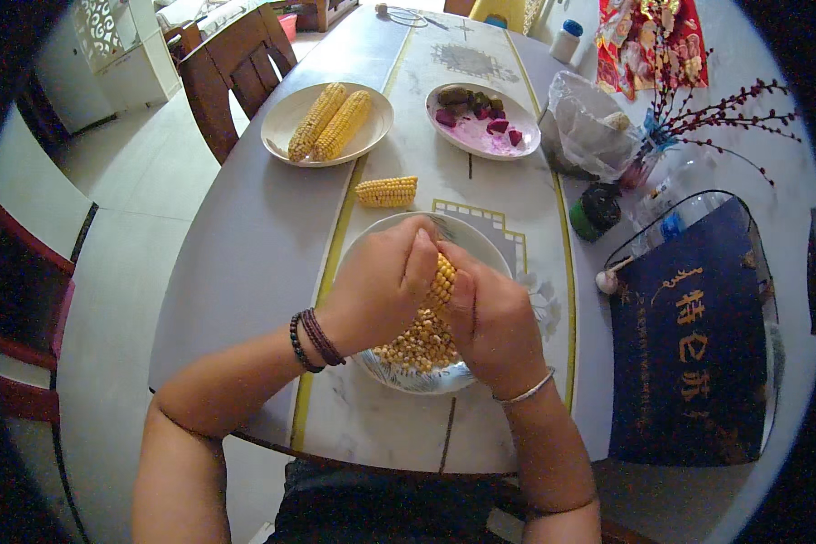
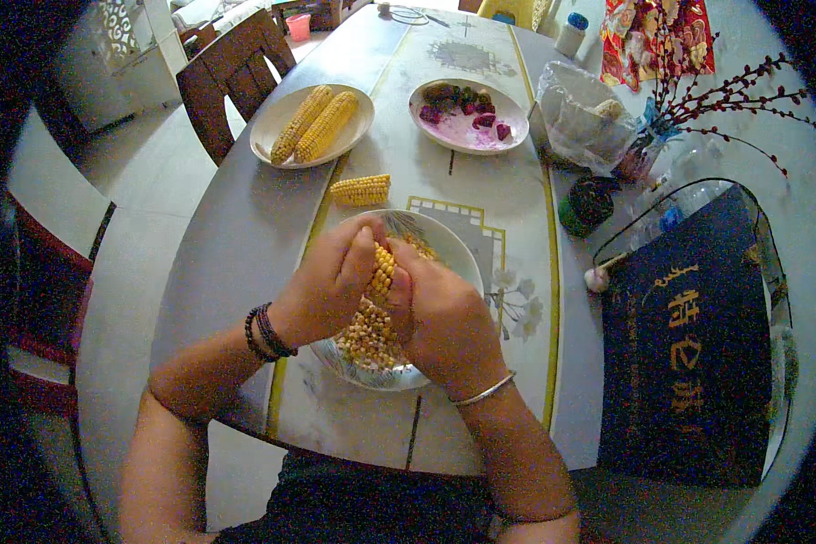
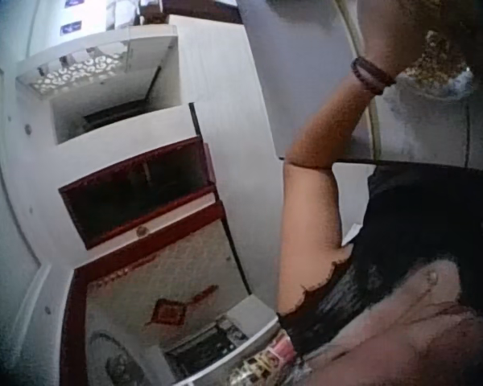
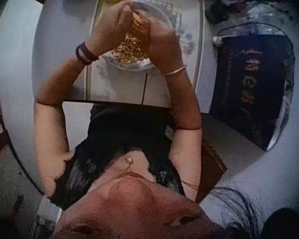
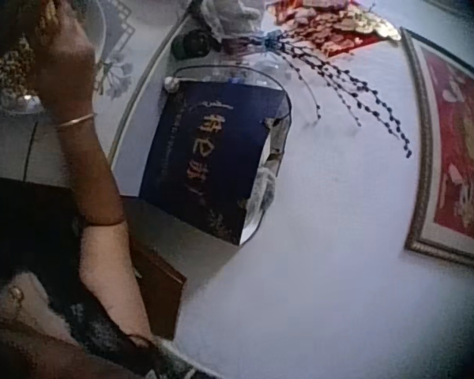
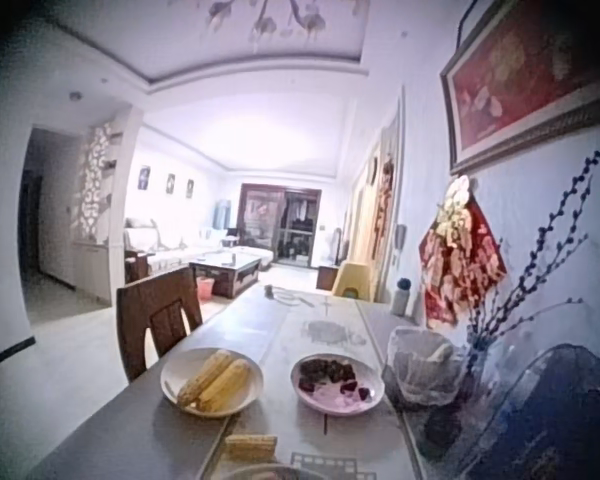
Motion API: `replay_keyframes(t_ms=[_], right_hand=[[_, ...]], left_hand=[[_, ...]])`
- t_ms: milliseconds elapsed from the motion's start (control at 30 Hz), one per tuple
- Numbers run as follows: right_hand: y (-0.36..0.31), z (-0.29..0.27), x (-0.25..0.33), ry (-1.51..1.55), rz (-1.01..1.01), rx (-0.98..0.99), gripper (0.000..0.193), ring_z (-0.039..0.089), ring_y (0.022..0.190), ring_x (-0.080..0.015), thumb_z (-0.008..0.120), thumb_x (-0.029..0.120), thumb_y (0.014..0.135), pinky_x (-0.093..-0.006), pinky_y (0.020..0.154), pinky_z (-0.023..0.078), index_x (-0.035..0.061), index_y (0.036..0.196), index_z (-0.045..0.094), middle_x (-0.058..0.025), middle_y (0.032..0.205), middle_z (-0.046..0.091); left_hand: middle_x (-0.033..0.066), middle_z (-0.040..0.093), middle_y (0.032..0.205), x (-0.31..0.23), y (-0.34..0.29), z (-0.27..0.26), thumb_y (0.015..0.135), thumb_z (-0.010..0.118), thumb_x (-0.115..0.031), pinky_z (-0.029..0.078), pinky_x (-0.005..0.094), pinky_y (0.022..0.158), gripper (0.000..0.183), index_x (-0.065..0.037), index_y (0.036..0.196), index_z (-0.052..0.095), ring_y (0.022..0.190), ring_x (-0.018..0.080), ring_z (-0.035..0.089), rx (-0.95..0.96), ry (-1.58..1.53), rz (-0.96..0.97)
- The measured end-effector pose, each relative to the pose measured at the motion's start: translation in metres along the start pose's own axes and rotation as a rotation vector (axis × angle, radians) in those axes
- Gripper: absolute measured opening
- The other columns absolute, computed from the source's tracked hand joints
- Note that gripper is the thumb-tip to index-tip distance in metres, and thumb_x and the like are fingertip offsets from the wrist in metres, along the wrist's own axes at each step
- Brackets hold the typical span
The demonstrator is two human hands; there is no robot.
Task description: The person sits at a dining table and manually removes corn kernels from the cob by hand. They hold a corn cob over a white bowl and pull the kernels off one by one, allowing them to fall into the bowl. The person continues this repetitive process, handling multiple cobs and accumulating a pile of loose kernels.
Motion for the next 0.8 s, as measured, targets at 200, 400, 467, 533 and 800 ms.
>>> replay_keyframes(t_ms=[200,400,467,533,800], right_hand=[[0.001,0.002,0.008,-0.152,-0.01,0.005,0.031,0.067,0.081,-0.0375,0.045,0.02,0.101,-0.0469,0.071,0.055,0.0019,0.123,0.057,-0.0227,0.094,0.067],[0.005,-0.012,0.007,-0.253,0.04,-0.058,0.028,0.066,0.079,-0.037,0.051,0.026,0.099,-0.0471,0.066,0.053,0.0092,0.12,0.06,-0.0203,0.091,0.067],[0.004,-0.013,-0.002,-0.101,0.151,-0.05,0.028,0.066,0.08,-0.0388,0.052,0.028,0.099,-0.0476,0.067,0.052,0.0084,0.118,0.059,-0.0203,0.091,0.067],[-0.001,-0.007,-0.017,0.129,0.351,0.017,0.03,0.066,0.082,-0.0407,0.052,0.03,0.099,-0.0477,0.068,0.052,0.0062,0.117,0.058,-0.0207,0.092,0.067],[0.002,-0.005,-0.012,0.258,0.249,0.042,0.031,0.067,0.084,-0.0428,0.05,0.03,0.101,-0.0461,0.069,0.052,0.0037,0.115,0.057,-0.0239,0.092,0.067]], left_hand=[[0.0241,0.056,0.08,0.031,0.006,0.004,0.102,0.037,-0.027,0.045,0.0434,0.072,0.037,0.002,0.085,0.054,0.078,0.0403,0.056,0.113,-0.069,-0.123],[0.0265,0.06,0.083,-0.016,0.006,-0.004,0.103,0.041,-0.031,0.046,0.0489,0.07,0.036,0.001,0.092,0.053,0.083,0.0426,0.059,0.046,0.133,0.019],[0.0244,0.056,0.083,-0.015,0.005,0.001,0.104,0.038,-0.029,0.046,0.0456,0.07,0.035,0.002,0.094,0.052,0.081,0.0438,0.056,0.086,0.183,0.038],[0.0227,0.054,0.081,-0.012,0.002,0.002,0.104,0.037,-0.027,0.045,0.0433,0.069,0.033,0.002,0.094,0.051,0.078,0.0428,0.055,0.072,0.212,0.054],[0.0086,0.049,0.079,0.0,0.0,0.001,0.105,0.032,-0.024,0.043,0.0314,0.07,0.03,-0.002,0.094,0.05,0.075,0.0168,0.049,0.072,-0.086,0.04]])
Point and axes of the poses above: each hand's wrist, its own y-axis towards the middle knuckle, its own z-axis out of the palm, x = y × z, the point moved 8 cm from there along y, towards the middle knuckle
